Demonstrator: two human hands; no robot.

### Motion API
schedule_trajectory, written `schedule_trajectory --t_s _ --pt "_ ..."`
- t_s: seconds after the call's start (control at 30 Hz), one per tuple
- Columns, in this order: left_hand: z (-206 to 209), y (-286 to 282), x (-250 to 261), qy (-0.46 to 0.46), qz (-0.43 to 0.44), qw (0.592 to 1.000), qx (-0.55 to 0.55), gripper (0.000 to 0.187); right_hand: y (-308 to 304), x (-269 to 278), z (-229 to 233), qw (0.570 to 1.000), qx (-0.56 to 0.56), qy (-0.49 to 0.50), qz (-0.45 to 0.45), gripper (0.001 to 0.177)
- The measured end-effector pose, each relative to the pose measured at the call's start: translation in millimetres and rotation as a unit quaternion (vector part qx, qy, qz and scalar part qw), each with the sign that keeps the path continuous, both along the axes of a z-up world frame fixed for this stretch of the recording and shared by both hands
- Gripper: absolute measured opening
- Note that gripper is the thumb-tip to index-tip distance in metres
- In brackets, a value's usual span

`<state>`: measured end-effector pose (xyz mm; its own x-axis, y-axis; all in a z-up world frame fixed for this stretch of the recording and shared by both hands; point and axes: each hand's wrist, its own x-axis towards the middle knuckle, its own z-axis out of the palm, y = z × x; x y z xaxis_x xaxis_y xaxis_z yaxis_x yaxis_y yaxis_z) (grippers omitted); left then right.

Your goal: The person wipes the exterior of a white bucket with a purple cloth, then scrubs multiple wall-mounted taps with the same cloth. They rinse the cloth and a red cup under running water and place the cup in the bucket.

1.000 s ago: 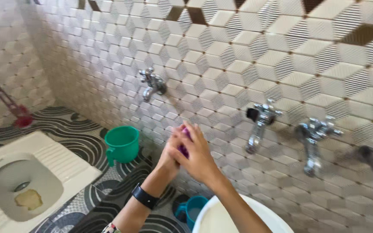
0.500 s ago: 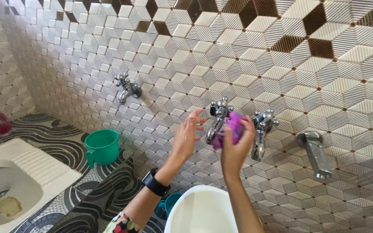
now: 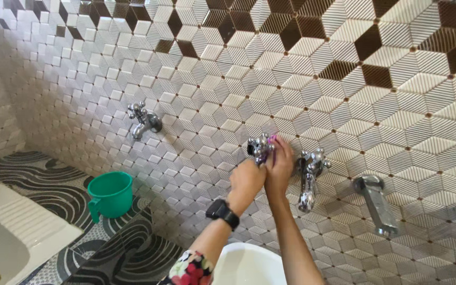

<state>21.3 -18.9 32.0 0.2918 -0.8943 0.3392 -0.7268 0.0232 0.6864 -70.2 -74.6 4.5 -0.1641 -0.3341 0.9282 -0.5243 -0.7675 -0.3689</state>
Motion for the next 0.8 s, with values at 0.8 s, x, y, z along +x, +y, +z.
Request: schedule_trajectory --t_s 0.8 --pt "-11.6 2.9 -11.1 -0.043 0.054 0.996 -0.053 0.043 8.6 -5.2 -6.9 0.998 -0.025 0.047 0.014 0.042"
